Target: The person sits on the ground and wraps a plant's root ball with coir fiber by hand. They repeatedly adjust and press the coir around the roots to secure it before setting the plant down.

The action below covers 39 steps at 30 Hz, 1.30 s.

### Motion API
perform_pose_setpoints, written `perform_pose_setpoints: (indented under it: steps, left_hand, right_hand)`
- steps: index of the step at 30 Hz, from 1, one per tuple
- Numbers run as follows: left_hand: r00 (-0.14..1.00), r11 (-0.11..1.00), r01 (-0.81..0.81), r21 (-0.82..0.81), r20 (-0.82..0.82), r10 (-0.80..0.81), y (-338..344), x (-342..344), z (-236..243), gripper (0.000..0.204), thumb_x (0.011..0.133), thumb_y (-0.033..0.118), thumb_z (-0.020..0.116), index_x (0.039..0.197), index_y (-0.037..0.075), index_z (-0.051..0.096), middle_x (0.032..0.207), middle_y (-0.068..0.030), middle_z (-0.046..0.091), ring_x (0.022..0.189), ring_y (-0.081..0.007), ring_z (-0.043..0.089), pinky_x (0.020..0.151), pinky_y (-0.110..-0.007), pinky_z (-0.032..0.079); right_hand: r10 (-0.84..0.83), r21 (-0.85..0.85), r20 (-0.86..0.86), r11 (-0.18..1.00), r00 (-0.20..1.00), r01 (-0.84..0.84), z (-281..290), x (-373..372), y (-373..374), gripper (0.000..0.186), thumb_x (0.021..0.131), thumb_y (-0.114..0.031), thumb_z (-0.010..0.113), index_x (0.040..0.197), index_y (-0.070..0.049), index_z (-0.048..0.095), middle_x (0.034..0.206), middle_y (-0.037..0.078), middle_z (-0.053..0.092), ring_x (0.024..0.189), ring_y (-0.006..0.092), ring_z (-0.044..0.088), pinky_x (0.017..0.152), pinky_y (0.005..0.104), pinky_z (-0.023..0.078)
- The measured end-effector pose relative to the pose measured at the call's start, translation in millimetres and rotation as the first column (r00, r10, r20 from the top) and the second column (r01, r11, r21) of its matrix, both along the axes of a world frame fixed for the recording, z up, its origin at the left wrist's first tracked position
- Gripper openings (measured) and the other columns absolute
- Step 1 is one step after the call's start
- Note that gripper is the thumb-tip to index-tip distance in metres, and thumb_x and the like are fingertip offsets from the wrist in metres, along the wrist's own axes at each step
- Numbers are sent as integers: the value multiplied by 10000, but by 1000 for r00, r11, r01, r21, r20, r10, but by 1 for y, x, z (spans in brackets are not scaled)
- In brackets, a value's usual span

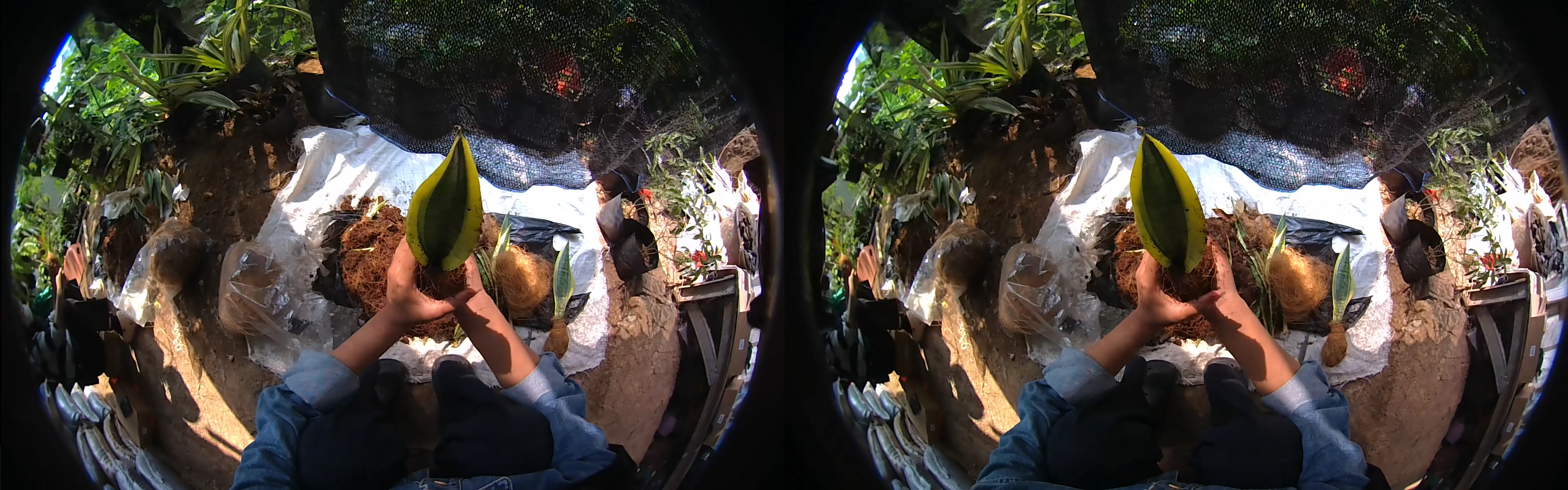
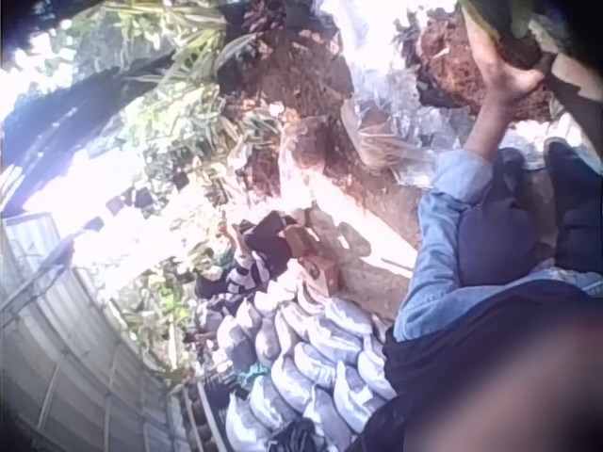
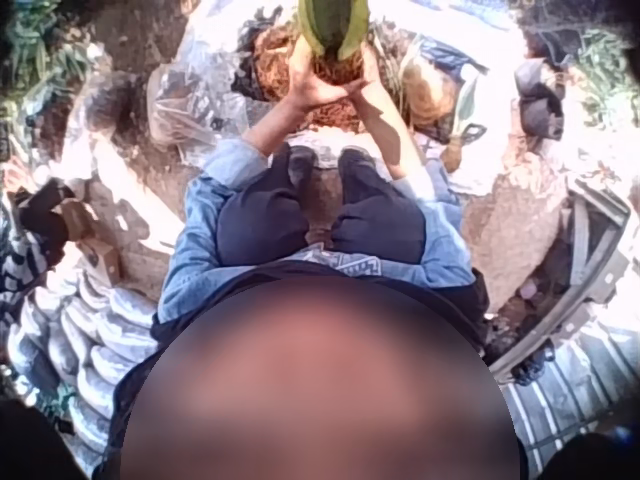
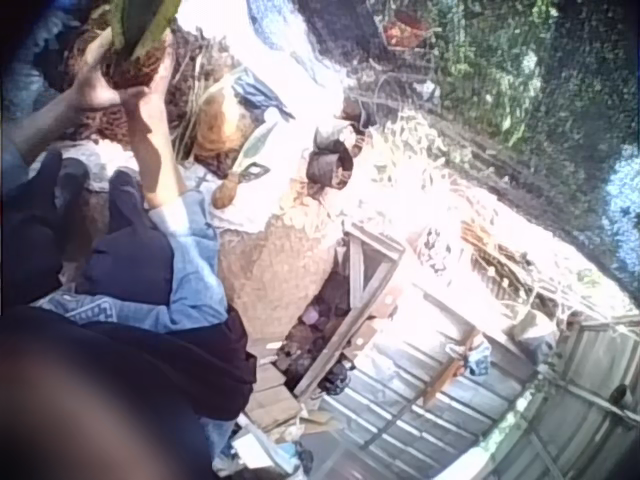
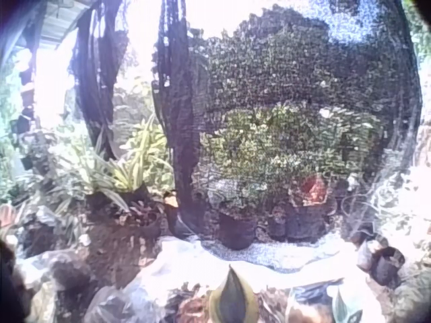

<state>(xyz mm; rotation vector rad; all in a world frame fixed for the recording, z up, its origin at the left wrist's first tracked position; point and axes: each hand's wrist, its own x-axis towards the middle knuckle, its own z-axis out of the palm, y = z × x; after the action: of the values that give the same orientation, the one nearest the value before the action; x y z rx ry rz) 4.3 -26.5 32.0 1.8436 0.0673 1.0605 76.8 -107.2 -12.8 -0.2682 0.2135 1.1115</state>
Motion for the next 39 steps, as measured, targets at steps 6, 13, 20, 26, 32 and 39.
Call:
perform_pose_setpoints:
  steps: [6,13,20,26,32,39]
  left_hand:
    - [978,973,-183,139,123,166,1,11,-14,546,682,74,827,1134,-42,543,1018,-151,652,852,-248,691,724,-315,552]
    - [987,987,162,11,-8,-162,22,-1,-25,434,723,97,749,1104,-32,588,1029,-169,643,893,-297,661,771,-347,523]
    - [991,992,120,24,-63,-118,15,1,-21,537,672,140,813,1117,-59,588,1025,-147,662,920,-226,670,811,-318,518]
    - [997,999,-36,-20,-76,34,2,5,-23,471,674,182,844,1023,-42,621,947,-130,675,828,-220,685,738,-313,539]
    - [992,993,-109,49,66,106,1,11,-20,332,708,124,807,954,-26,641,886,-130,683,784,-231,690,700,-314,542]
    - [996,993,23,114,77,-32,23,11,-17,201,728,42,746,875,-28,628,807,-110,674,743,-234,679,705,-333,541]
  right_hand:
    - [-84,67,55,995,995,80,11,-7,2,380,987,-319,463,1194,-19,567,1116,96,645,1028,222,624,938,346,497]
    - [139,-143,-86,978,987,-150,2,16,-4,408,943,-410,513,1084,-43,620,1023,87,668,894,211,655,803,358,560]
    - [-24,-341,133,938,991,68,-7,3,-4,357,978,-318,474,1169,-33,569,1091,82,637,987,195,632,863,342,539]
    - [-110,-291,213,942,971,170,-7,-8,3,354,1016,-254,418,1293,-47,491,1192,91,594,1086,200,593,951,344,500]
    - [-182,-417,-29,896,983,154,20,-16,1,323,974,-302,514,1155,-40,561,1117,76,630,1012,213,613,927,349,503]
    - [106,-7,-89,994,990,-107,29,6,-1,488,944,-458,498,1153,-30,606,1082,92,657,994,212,628,908,357,507]
